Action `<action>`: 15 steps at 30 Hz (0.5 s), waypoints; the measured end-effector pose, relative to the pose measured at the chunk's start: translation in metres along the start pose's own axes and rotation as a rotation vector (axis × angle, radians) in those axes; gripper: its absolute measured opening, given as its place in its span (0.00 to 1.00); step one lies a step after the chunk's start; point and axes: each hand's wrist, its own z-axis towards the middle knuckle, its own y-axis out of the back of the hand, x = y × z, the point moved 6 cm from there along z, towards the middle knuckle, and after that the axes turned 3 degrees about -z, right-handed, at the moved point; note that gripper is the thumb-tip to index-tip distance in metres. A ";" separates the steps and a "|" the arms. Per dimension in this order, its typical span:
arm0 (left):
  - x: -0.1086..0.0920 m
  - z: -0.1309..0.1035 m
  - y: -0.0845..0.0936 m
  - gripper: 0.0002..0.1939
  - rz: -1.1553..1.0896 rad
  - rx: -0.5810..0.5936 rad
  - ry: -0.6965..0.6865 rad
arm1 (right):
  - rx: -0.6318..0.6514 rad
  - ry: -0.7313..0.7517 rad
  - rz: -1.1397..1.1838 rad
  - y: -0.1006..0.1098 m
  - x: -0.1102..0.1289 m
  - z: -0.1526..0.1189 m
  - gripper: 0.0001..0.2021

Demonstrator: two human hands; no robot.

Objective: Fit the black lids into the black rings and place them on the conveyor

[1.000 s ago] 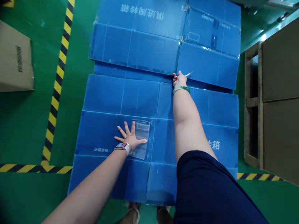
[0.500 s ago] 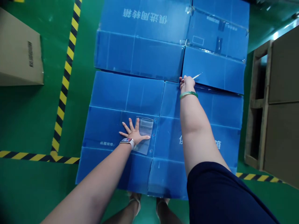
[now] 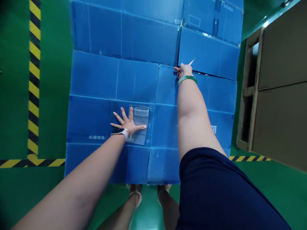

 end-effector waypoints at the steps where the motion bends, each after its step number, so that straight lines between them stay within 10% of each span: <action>1: -0.001 -0.001 0.000 0.75 0.001 -0.002 0.002 | -0.011 -0.091 -0.004 0.005 -0.009 -0.012 0.23; 5: -0.003 -0.002 0.006 0.76 0.005 -0.008 0.016 | -0.026 -0.149 0.007 0.049 -0.057 -0.117 0.17; 7: -0.005 0.001 0.010 0.77 0.020 -0.002 -0.003 | -0.011 -0.074 -0.043 0.089 -0.089 -0.208 0.18; 10: -0.012 -0.004 0.017 0.76 0.036 -0.019 -0.075 | -0.094 -0.350 -0.287 0.174 -0.155 -0.382 0.20; 15: -0.014 -0.121 0.024 0.40 0.247 -0.096 -0.091 | -0.175 -0.818 -0.439 0.315 -0.197 -0.660 0.19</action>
